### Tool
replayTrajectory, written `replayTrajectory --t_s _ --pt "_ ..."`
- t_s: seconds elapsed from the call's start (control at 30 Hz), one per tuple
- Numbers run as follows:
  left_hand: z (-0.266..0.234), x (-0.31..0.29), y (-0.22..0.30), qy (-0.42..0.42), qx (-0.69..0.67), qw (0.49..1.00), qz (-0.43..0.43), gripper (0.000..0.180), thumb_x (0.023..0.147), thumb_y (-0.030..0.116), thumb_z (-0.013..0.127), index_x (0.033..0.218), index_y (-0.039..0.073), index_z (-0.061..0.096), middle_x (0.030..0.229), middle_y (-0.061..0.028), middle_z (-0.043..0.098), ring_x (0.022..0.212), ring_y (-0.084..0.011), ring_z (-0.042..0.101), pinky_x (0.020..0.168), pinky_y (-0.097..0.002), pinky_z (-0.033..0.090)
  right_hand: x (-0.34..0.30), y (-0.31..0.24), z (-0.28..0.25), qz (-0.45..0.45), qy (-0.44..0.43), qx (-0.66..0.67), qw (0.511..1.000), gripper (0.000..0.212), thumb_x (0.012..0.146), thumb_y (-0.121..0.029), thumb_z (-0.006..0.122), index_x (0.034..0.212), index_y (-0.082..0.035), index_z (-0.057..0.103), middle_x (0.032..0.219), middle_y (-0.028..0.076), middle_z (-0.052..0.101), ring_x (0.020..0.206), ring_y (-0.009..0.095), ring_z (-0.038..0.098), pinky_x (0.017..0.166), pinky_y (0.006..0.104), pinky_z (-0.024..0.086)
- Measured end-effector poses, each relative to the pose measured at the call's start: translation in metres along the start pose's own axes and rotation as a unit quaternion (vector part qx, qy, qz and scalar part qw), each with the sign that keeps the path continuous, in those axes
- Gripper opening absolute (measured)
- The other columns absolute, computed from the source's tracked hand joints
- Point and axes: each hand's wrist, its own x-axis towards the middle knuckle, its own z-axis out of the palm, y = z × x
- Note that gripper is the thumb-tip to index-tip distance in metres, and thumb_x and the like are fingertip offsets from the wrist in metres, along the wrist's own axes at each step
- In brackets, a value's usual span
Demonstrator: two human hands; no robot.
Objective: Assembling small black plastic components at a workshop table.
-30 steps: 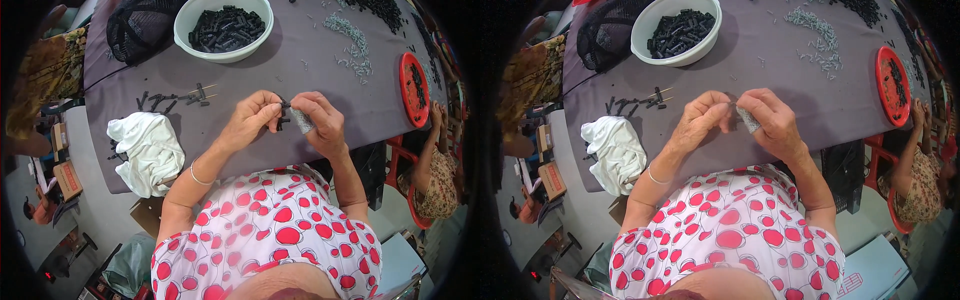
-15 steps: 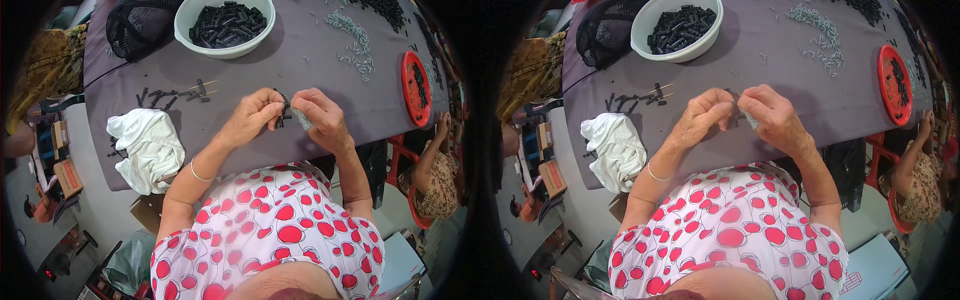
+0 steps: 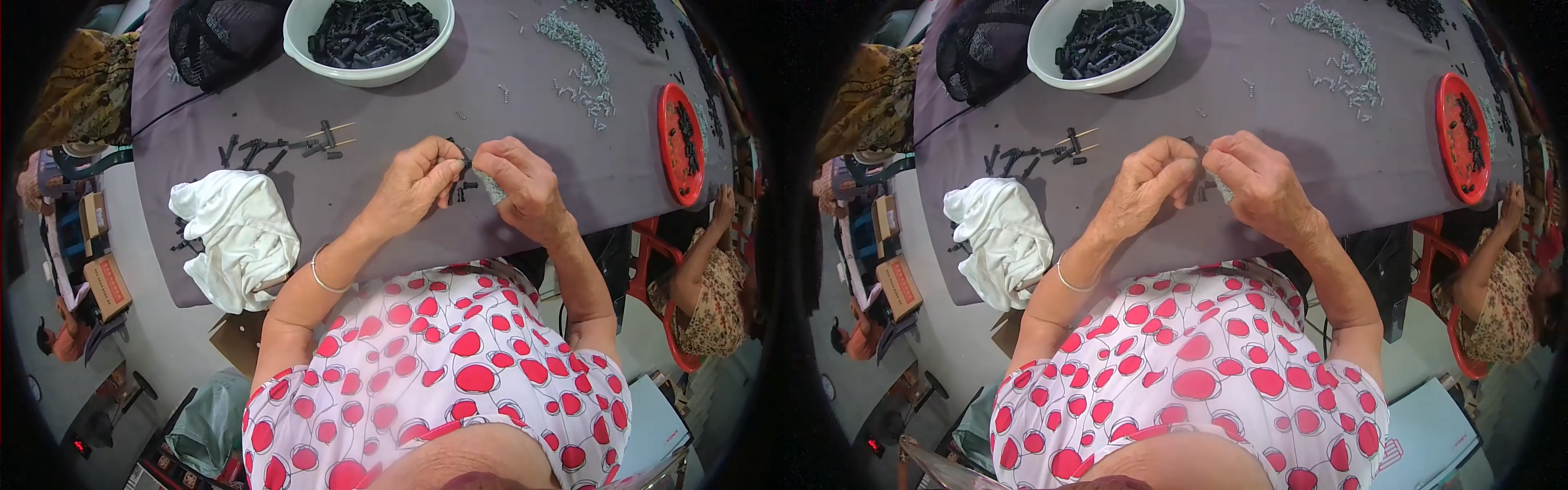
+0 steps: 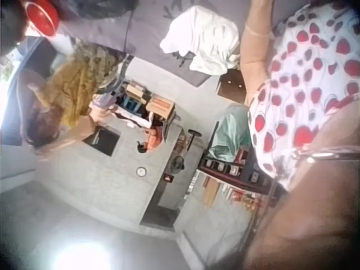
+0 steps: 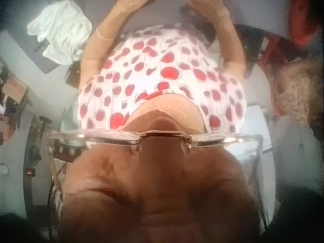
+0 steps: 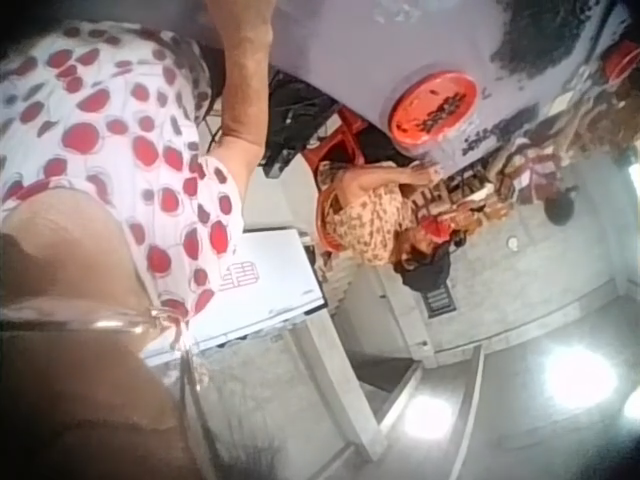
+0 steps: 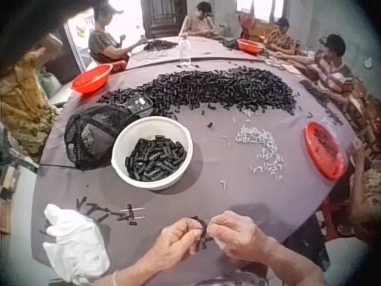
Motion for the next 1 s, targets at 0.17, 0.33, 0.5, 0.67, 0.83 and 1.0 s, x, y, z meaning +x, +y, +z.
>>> replayTrajectory --t_s 0.17,0.33,0.5,0.67,0.83,1.0 --pt "-0.002 0.002 -0.004 -0.004 0.001 1.000 0.003 0.016 0.094 0.014 0.052 0.092 -0.002 0.055 0.070 0.0000 0.054 0.056 -0.0057 0.049 0.052 -0.0208 0.042 0.001 0.001 -0.002 -0.012 -0.015 0.000 1.000 0.032 0.056 0.012 0.058 0.088 0.003 0.059 0.088 0.014 0.060 0.080 0.030 0.061 0.065 0.0358 0.052" --pt "0.001 0.002 -0.005 0.010 0.006 1.000 0.015 0.017 0.095 0.014 0.051 0.090 -0.002 0.055 0.069 0.0003 0.053 0.054 -0.0050 0.049 0.049 -0.0203 0.042 0.001 0.001 0.000 0.001 -0.018 -0.008 1.000 0.032 0.057 0.011 0.058 0.087 0.002 0.059 0.088 0.013 0.061 0.080 0.029 0.061 0.065 0.0354 0.052" --pt "-0.002 0.002 -0.004 -0.010 0.005 1.000 0.009 0.017 0.094 0.013 0.051 0.088 -0.002 0.056 0.068 0.0003 0.053 0.054 -0.0050 0.049 0.049 -0.0205 0.042 0.003 0.000 -0.004 -0.013 -0.035 -0.002 0.999 0.031 0.057 0.011 0.057 0.086 0.002 0.058 0.087 0.013 0.060 0.079 0.029 0.060 0.065 0.0360 0.051" --pt "0.005 0.002 -0.003 0.017 0.025 0.999 0.018 0.015 0.094 0.012 0.052 0.088 -0.001 0.056 0.067 0.0006 0.053 0.054 -0.0050 0.049 0.048 -0.0208 0.043 0.000 0.001 -0.003 -0.009 -0.038 -0.019 0.999 0.030 0.057 0.011 0.057 0.086 0.001 0.057 0.086 0.012 0.060 0.079 0.029 0.059 0.065 0.0363 0.051" --pt "0.007 0.000 0.002 0.043 0.091 0.995 0.016 0.013 0.093 0.011 0.052 0.088 -0.001 0.056 0.068 0.0008 0.053 0.053 -0.0048 0.049 0.048 -0.0208 0.043 -0.001 0.005 -0.003 -0.002 -0.036 0.006 0.999 0.030 0.058 0.011 0.058 0.086 0.001 0.057 0.088 0.012 0.060 0.079 0.030 0.060 0.067 0.0364 0.050" --pt "-0.002 0.003 -0.004 0.002 -0.033 0.999 0.003 0.017 0.095 0.014 0.051 0.094 -0.003 0.056 0.073 -0.0004 0.053 0.056 -0.0052 0.050 0.052 -0.0202 0.046 0.003 0.003 -0.001 0.052 -0.018 0.112 0.992 0.032 0.061 0.013 0.058 0.090 0.000 0.057 0.090 0.012 0.060 0.083 0.030 0.060 0.069 0.0337 0.050"
